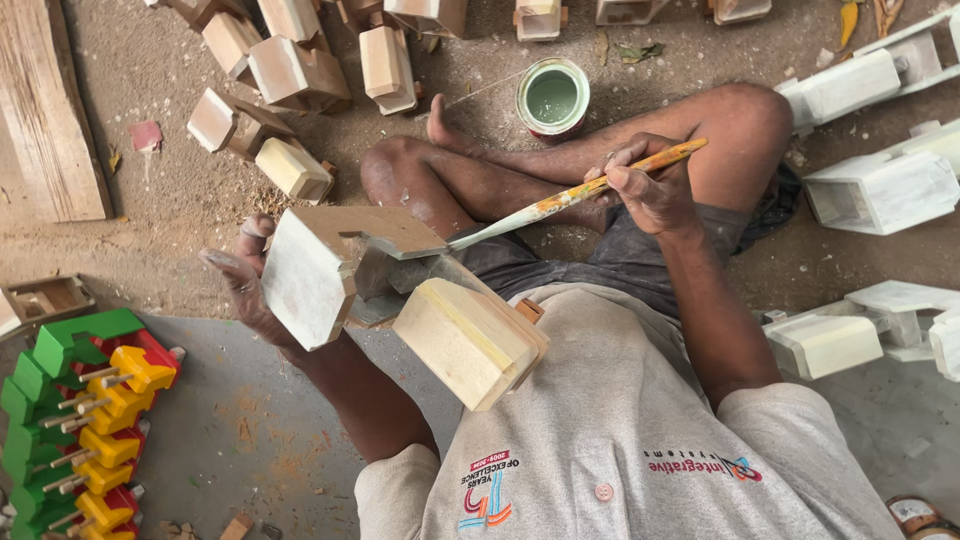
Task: The person sits on the floor and paints small wooden blocks white using a paintbrush. They hold the block in one hand and apply paint to the surfaces, occasionally dipping the brush into a paint can. The person rotates the block to cover different sides.
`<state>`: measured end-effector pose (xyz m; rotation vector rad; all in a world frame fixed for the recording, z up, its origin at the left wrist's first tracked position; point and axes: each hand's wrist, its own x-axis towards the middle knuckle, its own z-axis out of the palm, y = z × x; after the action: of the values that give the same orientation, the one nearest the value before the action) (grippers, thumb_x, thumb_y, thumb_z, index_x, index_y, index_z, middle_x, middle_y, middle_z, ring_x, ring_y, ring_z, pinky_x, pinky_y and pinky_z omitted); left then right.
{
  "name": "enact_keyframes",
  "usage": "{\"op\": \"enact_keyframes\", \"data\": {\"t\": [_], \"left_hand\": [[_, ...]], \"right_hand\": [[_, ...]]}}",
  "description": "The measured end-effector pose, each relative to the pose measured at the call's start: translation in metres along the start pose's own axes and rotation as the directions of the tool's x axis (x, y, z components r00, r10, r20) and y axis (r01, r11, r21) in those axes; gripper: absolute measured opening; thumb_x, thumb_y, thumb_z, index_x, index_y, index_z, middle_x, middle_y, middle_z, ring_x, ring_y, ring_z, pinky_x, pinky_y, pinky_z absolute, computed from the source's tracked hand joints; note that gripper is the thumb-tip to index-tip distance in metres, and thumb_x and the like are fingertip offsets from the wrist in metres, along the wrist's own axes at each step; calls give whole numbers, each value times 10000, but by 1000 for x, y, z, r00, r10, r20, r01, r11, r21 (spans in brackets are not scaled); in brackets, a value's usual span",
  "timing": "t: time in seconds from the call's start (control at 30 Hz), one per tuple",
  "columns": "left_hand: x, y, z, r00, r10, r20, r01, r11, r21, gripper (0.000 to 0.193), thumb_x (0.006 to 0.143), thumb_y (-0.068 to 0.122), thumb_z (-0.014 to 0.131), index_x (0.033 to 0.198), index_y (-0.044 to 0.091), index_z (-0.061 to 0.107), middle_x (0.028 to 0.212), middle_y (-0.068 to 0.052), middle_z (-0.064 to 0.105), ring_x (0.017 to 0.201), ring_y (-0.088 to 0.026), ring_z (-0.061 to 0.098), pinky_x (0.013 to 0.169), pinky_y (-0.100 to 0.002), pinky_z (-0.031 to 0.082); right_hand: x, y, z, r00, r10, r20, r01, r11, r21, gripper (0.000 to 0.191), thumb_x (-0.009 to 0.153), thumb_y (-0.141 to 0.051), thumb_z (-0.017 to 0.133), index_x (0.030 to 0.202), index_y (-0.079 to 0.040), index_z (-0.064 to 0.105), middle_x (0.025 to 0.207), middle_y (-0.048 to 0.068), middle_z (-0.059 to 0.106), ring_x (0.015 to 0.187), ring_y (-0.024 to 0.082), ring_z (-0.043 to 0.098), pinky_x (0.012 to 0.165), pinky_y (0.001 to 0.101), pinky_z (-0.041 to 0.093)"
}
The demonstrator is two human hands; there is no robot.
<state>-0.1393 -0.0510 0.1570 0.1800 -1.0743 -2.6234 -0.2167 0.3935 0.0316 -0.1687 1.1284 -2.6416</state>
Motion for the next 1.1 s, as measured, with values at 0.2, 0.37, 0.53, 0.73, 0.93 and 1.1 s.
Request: {"op": "enact_keyframes", "data": {"t": [0.2,0.37,0.53,0.73,0.93,1.1], "left_hand": [[3,1,10,999,-47,-12,47,998,-41,549,1107,475,504,1257,-48,582,1103,-236,705,968,-295,725,829,-368,623],[6,1,24,994,-72,80,73,997,-16,534,1152,499,516,1154,-31,587,1070,-222,712,928,-274,734,769,-344,624],[7,-6,41,995,-90,48,89,996,22,500,1111,500,486,1169,13,581,1067,-174,694,933,-241,725,765,-321,622],[1,-12,45,1000,-12,-16,14,989,148,499,1152,495,493,1145,-1,540,1059,-126,632,932,-192,677,812,-296,598],[3,-10,44,997,-79,-19,81,988,132,491,1088,513,499,1176,31,536,1110,-118,643,974,-200,699,845,-317,614],[3,-12,44,995,-94,44,89,991,102,487,1146,496,527,1205,13,535,1041,-100,650,914,-181,704,778,-290,597]], "right_hand": [[0,4,-4,999,-28,38,30,999,-43,89,1000,-49,731,1051,-43,658,1013,136,743,1015,229,770,805,304,678],[-3,-10,3,998,-56,6,56,998,19,76,993,-30,735,1032,-41,671,1012,145,739,984,235,774,785,338,689],[7,-24,21,987,-134,84,127,988,90,106,999,-33,764,1058,-32,676,999,142,740,987,232,765,878,342,672],[16,-31,37,994,-87,64,88,996,-9,107,977,-33,752,1039,-19,666,1017,170,750,842,237,765,598,338,657],[11,-44,51,992,-119,32,118,993,26,89,987,-37,744,1020,-19,663,996,151,737,889,230,772,665,353,686],[20,-60,60,968,-232,100,247,949,-196,80,1001,-64,736,980,-12,680,874,150,739,651,179,754,508,258,650]]}}
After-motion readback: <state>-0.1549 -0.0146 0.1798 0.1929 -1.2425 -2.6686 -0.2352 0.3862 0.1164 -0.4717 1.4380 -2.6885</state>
